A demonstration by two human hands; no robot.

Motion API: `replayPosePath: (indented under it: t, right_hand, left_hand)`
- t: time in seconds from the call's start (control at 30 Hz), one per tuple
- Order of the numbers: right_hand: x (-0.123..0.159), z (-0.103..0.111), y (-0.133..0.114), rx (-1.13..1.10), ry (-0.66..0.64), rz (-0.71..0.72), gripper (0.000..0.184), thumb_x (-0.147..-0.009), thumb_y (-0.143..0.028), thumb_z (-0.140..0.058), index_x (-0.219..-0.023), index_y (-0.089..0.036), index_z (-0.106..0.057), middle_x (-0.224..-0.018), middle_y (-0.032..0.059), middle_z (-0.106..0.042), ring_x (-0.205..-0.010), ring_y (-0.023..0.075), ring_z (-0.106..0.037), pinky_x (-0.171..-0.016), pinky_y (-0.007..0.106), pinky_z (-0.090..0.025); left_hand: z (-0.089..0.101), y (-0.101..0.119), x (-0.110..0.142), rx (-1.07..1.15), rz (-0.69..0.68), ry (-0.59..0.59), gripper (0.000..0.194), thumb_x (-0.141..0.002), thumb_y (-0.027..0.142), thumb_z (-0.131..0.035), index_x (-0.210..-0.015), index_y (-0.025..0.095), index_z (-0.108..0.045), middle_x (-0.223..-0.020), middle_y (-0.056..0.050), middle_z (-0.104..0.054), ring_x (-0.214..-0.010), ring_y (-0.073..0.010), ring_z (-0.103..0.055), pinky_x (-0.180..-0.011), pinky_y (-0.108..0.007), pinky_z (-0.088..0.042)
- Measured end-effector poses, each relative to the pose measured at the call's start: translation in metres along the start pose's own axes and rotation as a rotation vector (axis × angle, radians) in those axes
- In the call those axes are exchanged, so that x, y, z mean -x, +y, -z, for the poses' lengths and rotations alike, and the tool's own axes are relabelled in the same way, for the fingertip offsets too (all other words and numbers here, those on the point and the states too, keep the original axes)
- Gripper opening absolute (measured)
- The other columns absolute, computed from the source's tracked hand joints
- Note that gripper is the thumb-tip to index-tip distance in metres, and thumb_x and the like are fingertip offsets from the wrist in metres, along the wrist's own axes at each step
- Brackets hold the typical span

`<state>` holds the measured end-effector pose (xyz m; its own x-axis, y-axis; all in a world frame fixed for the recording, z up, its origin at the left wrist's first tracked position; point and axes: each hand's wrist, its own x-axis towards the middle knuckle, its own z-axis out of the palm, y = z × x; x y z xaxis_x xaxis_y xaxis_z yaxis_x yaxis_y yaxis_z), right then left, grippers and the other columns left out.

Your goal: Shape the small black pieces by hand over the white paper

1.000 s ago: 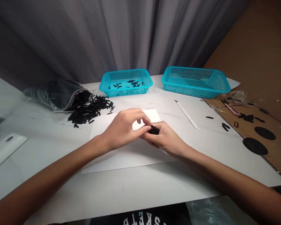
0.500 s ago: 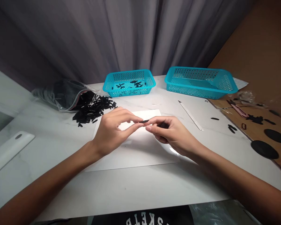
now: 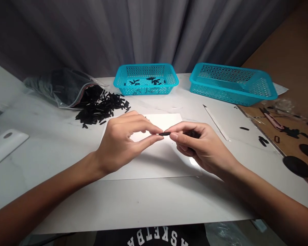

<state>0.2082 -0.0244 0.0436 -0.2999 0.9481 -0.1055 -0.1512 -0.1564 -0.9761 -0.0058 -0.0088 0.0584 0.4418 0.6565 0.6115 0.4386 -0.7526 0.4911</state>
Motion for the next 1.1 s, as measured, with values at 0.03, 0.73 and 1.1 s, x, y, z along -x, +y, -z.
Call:
replayPosePath:
  t: [0.03,0.73,1.1]
  right_hand:
    - [0.0001,-0.0002,-0.0001,-0.002,0.007,0.004,0.016,-0.08,-0.032,-0.08,-0.084,-0.018,-0.076,-0.052,-0.006,-0.041,-0.046,0.006,-0.031,-0.04,0.023,-0.019]
    - [0.0033,0.0001,0.0021,0.129,0.091,0.165,0.005,-0.081,-0.026,-0.079,-0.081,-0.022,-0.076,-0.058,-0.0025,-0.052,-0.048,0.0076,-0.041,-0.041,0.023,-0.026]
    - [0.0018,-0.0023,-0.0033,-0.088,-0.007,0.002,0.017,-0.078,-0.031,-0.082,-0.073,-0.017,-0.072,-0.049,-0.0051,-0.042,-0.044,0.005,-0.033,-0.039,0.02,-0.019]
  left_hand:
    - [0.0001,-0.0003,0.0003,-0.001,-0.009,0.006,0.003,-0.084,0.024,-0.076,-0.087,0.023,-0.075,-0.079,0.0,-0.077,-0.071,-0.0153,-0.065,-0.066,-0.031,-0.047]
    - [-0.0017,0.0032,0.0005,0.063,0.064,0.01,0.004,-0.082,0.025,-0.078,-0.083,0.022,-0.076,-0.076,0.001,-0.077,-0.067,-0.0131,-0.062,-0.064,-0.029,-0.046]
    - [-0.0017,0.0065,-0.002,0.046,-0.022,0.07,0.007,-0.079,0.019,-0.08,-0.077,0.016,-0.074,-0.071,0.001,-0.075,-0.063,-0.0089,-0.059,-0.062,-0.025,-0.047]
